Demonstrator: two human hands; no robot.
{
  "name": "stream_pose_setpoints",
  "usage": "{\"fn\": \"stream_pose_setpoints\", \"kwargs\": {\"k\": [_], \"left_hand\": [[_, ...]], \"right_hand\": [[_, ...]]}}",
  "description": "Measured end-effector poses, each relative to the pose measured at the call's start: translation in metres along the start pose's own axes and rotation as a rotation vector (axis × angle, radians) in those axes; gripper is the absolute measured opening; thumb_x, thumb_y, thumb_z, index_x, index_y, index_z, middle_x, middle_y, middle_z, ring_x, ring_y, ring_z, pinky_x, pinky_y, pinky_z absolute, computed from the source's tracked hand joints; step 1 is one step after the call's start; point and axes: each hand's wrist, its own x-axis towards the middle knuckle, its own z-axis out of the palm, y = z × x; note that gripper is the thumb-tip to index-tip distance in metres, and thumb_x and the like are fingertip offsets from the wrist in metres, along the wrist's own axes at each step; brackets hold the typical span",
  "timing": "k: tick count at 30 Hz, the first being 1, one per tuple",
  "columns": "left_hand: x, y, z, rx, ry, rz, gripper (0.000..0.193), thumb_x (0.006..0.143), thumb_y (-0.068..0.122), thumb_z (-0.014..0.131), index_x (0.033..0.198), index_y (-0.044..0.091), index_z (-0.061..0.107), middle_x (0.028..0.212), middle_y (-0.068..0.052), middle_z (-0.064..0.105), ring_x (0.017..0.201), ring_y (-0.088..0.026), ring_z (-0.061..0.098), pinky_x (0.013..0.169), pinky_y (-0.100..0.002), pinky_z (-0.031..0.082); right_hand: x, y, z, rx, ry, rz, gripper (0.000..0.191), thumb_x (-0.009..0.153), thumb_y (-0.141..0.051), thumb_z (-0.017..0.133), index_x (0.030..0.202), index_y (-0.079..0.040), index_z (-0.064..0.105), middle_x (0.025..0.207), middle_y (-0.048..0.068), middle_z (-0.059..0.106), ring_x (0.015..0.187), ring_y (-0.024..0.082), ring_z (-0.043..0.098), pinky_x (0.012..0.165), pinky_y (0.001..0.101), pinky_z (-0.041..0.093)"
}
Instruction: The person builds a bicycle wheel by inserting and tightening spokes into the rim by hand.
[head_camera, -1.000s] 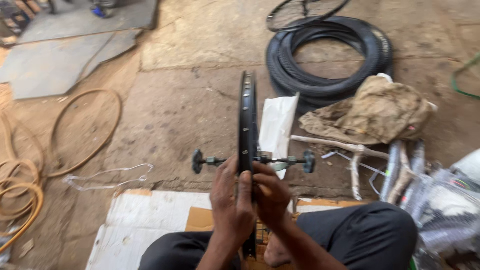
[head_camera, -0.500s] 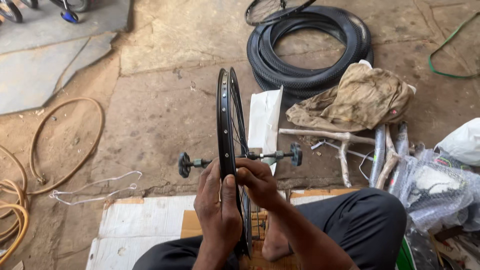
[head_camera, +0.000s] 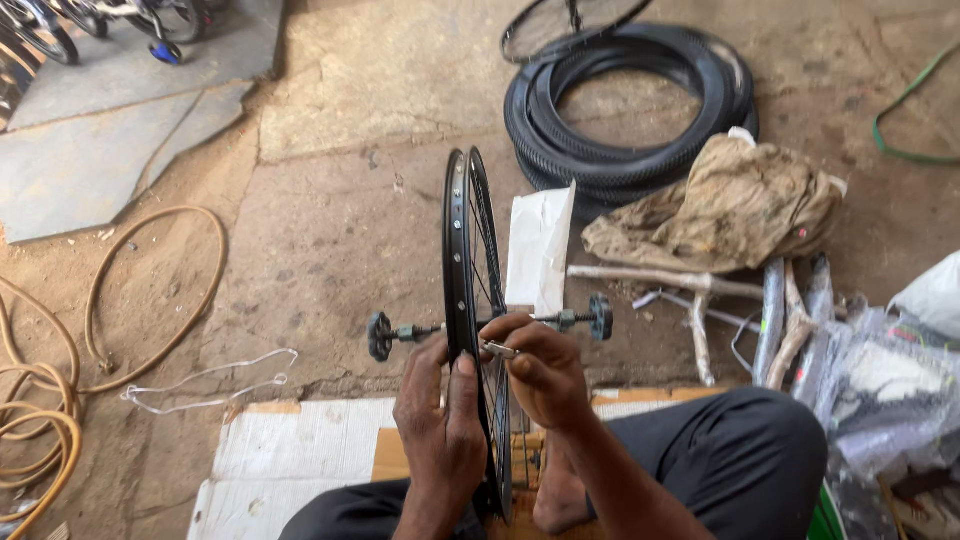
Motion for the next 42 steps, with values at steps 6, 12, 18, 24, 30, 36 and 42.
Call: {"fn": "stream_pose_setpoints", "kwargs": {"k": [6, 12, 18, 24, 30, 36, 42], "left_hand": [[0.001, 0.002, -0.002, -0.006, 0.001, 0.049, 0.031, 0.107, 0.025, 0.050, 0.116, 0.003, 0.069, 0.135, -0.017, 0.065, 0.129, -0.031, 0.063, 0.101, -0.042, 0.053], [0.000, 0.003, -0.007, -0.012, -0.011, 0.081, 0.042, 0.107, 0.021, 0.049, 0.140, -0.002, 0.058, 0.151, -0.022, 0.054, 0.142, -0.037, 0.052, 0.112, -0.047, 0.046], [0.002, 0.003, -0.011, 0.021, -0.010, 0.106, 0.043, 0.106, 0.020, 0.050, 0.141, -0.004, 0.056, 0.152, -0.024, 0.053, 0.142, -0.038, 0.051, 0.114, -0.048, 0.044], [0.001, 0.000, -0.013, 0.015, -0.010, 0.125, 0.043, 0.107, 0.020, 0.050, 0.141, -0.006, 0.056, 0.150, -0.025, 0.054, 0.141, -0.039, 0.052, 0.114, -0.048, 0.044], [-0.001, -0.001, -0.014, 0.017, -0.002, 0.135, 0.043, 0.106, 0.019, 0.051, 0.140, -0.006, 0.056, 0.149, -0.026, 0.055, 0.137, -0.039, 0.054, 0.112, -0.049, 0.045], [-0.002, -0.004, -0.015, -0.001, 0.017, 0.137, 0.041, 0.106, 0.018, 0.050, 0.139, -0.005, 0.058, 0.147, -0.025, 0.056, 0.136, -0.038, 0.056, 0.111, -0.048, 0.048], [-0.006, -0.004, -0.014, -0.001, 0.012, 0.143, 0.041, 0.105, 0.016, 0.051, 0.140, -0.006, 0.057, 0.147, -0.025, 0.056, 0.136, -0.038, 0.055, 0.112, -0.048, 0.047]], "right_hand": [[0.008, 0.018, -0.005, -0.312, -0.067, 0.051, 0.021, 0.108, -0.018, 0.065, 0.121, -0.002, 0.070, 0.120, 0.013, 0.071, 0.113, 0.020, 0.069, 0.099, 0.0365, 0.059], [0.000, 0.027, -0.017, 0.042, -0.052, 0.196, 0.025, 0.107, -0.016, 0.063, 0.125, 0.000, 0.067, 0.121, 0.013, 0.071, 0.114, 0.020, 0.067, 0.102, 0.0362, 0.055], [0.007, 0.025, -0.020, -0.023, -0.080, 0.436, 0.037, 0.114, -0.029, 0.057, 0.129, 0.004, 0.065, 0.111, 0.005, 0.067, 0.101, 0.013, 0.061, 0.088, 0.0287, 0.052], [0.009, 0.020, -0.013, -0.004, -0.174, 0.351, 0.048, 0.104, -0.031, 0.070, 0.134, 0.004, 0.059, 0.120, 0.008, 0.067, 0.111, 0.015, 0.064, 0.095, 0.0323, 0.054], [0.027, -0.004, -0.013, -0.158, -0.307, 0.410, 0.048, 0.098, -0.023, 0.075, 0.135, 0.004, 0.061, 0.118, 0.010, 0.071, 0.105, 0.014, 0.068, 0.087, 0.0317, 0.060], [0.022, 0.010, 0.022, -0.766, -0.074, -0.203, 0.022, 0.096, -0.015, 0.080, 0.104, 0.000, 0.065, 0.104, 0.007, 0.072, 0.095, 0.012, 0.071, 0.083, 0.0260, 0.061], [0.014, 0.022, 0.029, -1.026, 0.081, -0.259, 0.018, 0.093, -0.011, 0.078, 0.083, -0.005, 0.064, 0.094, 0.004, 0.072, 0.074, 0.008, 0.069, 0.064, 0.0213, 0.058]]}}
